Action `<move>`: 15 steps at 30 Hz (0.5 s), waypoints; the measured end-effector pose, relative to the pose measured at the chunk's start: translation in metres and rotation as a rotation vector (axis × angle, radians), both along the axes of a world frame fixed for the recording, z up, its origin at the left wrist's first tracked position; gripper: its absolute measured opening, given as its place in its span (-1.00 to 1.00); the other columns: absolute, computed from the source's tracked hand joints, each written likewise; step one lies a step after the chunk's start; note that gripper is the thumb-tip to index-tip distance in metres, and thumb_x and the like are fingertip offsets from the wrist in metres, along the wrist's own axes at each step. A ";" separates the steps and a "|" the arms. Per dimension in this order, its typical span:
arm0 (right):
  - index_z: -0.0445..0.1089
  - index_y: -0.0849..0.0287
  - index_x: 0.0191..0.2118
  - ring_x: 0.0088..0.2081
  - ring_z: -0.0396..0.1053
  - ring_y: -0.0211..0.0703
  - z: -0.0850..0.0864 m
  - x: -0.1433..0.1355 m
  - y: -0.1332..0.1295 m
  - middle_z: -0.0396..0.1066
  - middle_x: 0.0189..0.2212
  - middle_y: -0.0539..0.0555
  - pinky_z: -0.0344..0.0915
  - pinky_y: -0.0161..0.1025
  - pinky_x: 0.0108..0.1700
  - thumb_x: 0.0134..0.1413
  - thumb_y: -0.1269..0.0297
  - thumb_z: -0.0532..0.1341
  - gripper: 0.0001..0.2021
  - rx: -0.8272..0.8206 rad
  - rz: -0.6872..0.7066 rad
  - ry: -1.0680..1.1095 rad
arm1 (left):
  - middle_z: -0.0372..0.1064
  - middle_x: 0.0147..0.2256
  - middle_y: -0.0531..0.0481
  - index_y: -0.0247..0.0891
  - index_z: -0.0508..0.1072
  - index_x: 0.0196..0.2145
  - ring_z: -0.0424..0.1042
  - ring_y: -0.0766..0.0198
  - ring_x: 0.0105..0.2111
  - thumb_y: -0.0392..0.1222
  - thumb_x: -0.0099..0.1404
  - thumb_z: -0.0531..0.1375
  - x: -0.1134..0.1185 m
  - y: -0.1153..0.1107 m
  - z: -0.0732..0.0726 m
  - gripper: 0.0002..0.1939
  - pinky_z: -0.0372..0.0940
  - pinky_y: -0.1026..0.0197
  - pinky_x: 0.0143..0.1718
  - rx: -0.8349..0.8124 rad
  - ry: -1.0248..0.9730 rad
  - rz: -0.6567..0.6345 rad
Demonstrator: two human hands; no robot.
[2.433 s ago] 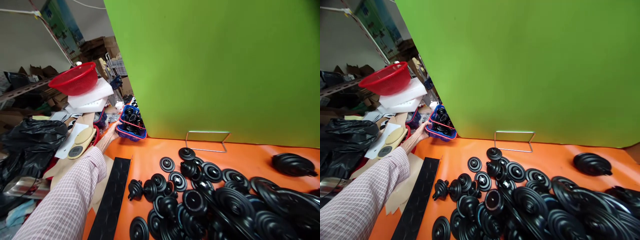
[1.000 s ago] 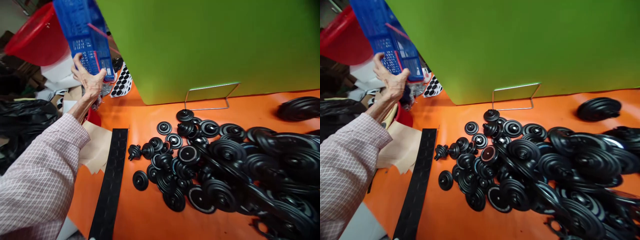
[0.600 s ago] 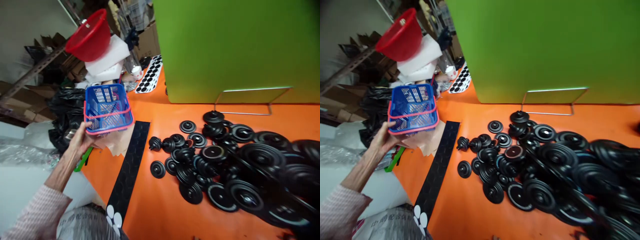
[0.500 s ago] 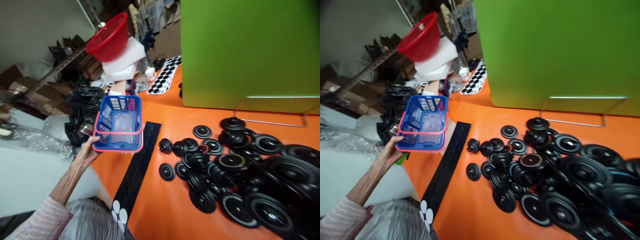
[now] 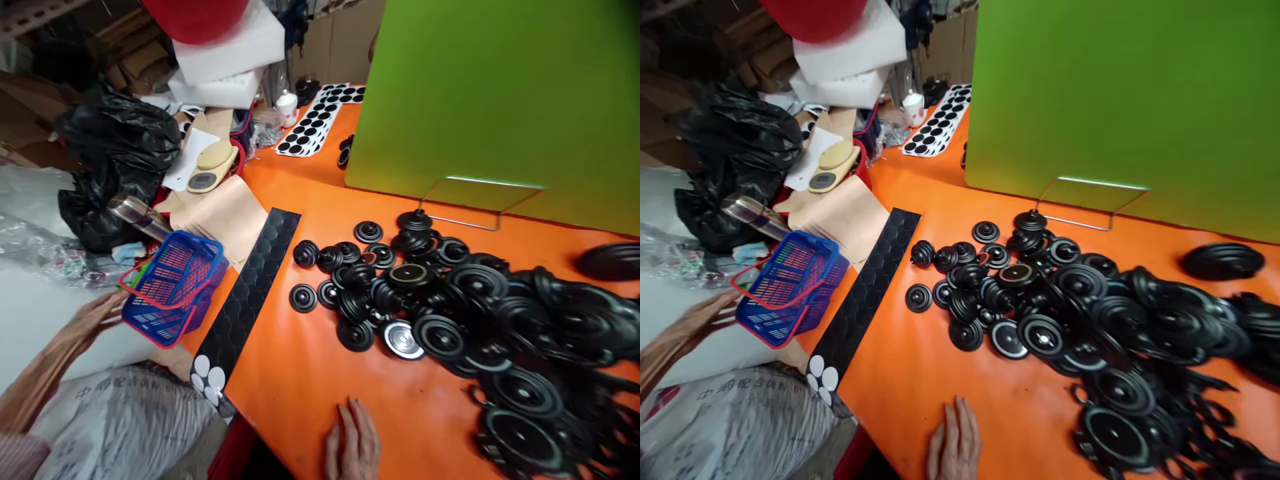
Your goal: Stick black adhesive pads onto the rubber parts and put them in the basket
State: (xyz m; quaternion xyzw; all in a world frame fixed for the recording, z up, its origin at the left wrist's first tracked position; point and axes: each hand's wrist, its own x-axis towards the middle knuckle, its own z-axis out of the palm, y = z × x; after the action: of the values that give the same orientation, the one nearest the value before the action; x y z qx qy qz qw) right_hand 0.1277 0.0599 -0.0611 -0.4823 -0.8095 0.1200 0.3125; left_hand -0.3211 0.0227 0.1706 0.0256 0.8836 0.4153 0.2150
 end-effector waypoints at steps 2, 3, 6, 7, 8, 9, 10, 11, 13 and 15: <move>0.23 0.25 0.09 0.05 0.31 0.16 0.015 0.000 0.004 0.31 0.00 0.34 0.41 0.09 -0.09 0.16 0.45 0.08 -0.64 -0.048 0.012 0.004 | 0.51 -0.52 0.29 0.16 0.48 -0.39 0.48 -0.03 -0.10 0.02 0.00 0.32 0.027 0.010 0.012 -0.84 0.47 -0.01 -0.22 -0.166 0.389 0.017; 0.24 0.24 0.08 0.04 0.32 0.14 0.025 -0.001 0.011 0.32 -0.01 0.33 0.41 0.08 -0.10 0.18 0.45 0.06 -0.65 -0.060 0.019 0.022 | 0.54 -0.44 0.29 0.23 0.49 -0.36 0.45 -0.06 -0.05 0.10 0.02 0.28 0.047 0.019 0.015 -0.83 0.44 -0.08 -0.12 -0.134 0.440 -0.050; 0.25 0.18 0.08 0.00 0.33 0.06 0.058 -0.008 0.061 0.34 -0.04 0.26 0.41 0.05 -0.07 0.21 0.44 0.04 -0.67 -0.066 0.014 0.127 | 0.56 -0.29 0.13 0.11 0.53 -0.27 0.51 0.00 -0.19 0.15 0.07 0.25 0.116 0.072 0.000 -0.74 0.42 -0.04 -0.08 -0.008 0.188 -0.448; 0.24 0.18 0.09 0.02 0.32 0.04 0.068 -0.013 0.086 0.31 -0.01 0.27 0.39 0.04 -0.04 0.22 0.44 0.04 -0.67 -0.076 0.006 0.142 | 0.55 -0.28 0.05 0.00 0.53 -0.24 0.51 0.03 -0.21 0.12 0.09 0.24 0.139 0.098 -0.014 -0.71 0.42 0.00 -0.09 0.053 0.128 -0.592; 0.24 0.17 0.10 0.05 0.30 0.03 0.077 -0.020 0.114 0.30 0.00 0.26 0.36 0.05 0.01 0.22 0.45 0.03 -0.66 -0.073 0.030 0.152 | 0.54 -0.23 -0.02 -0.09 0.53 -0.21 0.50 0.06 -0.19 0.07 0.12 0.23 0.158 0.127 -0.030 -0.69 0.41 0.05 -0.09 0.108 0.143 -0.729; 0.24 0.18 0.10 0.09 0.26 0.03 0.083 -0.028 0.144 0.28 0.03 0.27 0.33 0.06 0.05 0.23 0.44 0.03 -0.67 -0.044 0.062 0.157 | 0.50 -0.15 -0.08 -0.16 0.52 -0.14 0.48 0.09 -0.15 0.01 0.18 0.19 0.175 0.157 -0.048 -0.67 0.38 0.07 -0.06 0.127 0.219 -0.860; 0.24 0.20 0.11 0.12 0.22 0.04 0.088 -0.037 0.172 0.25 0.06 0.29 0.30 0.07 0.09 0.25 0.41 0.02 -0.67 -0.017 0.094 0.140 | 0.45 -0.08 -0.13 -0.22 0.48 -0.05 0.43 0.10 -0.09 -0.06 0.24 0.14 0.188 0.187 -0.066 -0.64 0.34 0.07 0.00 0.124 0.349 -0.942; 0.25 0.22 0.11 0.17 0.17 0.06 0.091 -0.046 0.198 0.20 0.11 0.30 0.26 0.09 0.13 0.25 0.37 0.02 -0.66 -0.014 0.102 0.113 | 0.40 -0.02 -0.18 -0.26 0.45 0.01 0.37 0.08 -0.01 -0.11 0.27 0.10 0.198 0.214 -0.082 -0.61 0.27 0.02 0.07 0.069 0.474 -0.980; 0.25 0.25 0.13 0.23 0.06 0.14 0.091 -0.065 0.237 0.17 0.15 0.31 0.17 0.16 0.18 0.25 0.29 0.05 -0.64 -0.052 0.113 0.032 | 0.28 0.10 -0.25 -0.26 0.40 0.07 0.23 -0.07 0.10 -0.12 0.29 0.10 0.210 0.255 -0.109 -0.58 0.17 -0.15 0.12 0.047 0.517 -0.995; 0.31 0.27 0.08 0.24 0.00 0.29 0.087 -0.077 0.255 0.26 0.08 0.30 0.15 0.27 0.15 0.19 0.21 0.13 -0.61 -0.092 0.106 -0.055 | 0.18 0.15 -0.27 -0.20 0.46 0.02 0.11 -0.21 0.15 -0.05 0.28 0.12 0.216 0.273 -0.124 -0.61 0.11 -0.32 0.08 0.003 0.555 -1.000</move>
State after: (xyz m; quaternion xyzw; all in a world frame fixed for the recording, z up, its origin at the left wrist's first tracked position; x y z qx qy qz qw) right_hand 0.0506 0.3149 0.0263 -0.4557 -0.8358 0.1602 0.2609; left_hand -0.1053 0.2960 0.0464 0.5490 0.7867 0.2421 0.1454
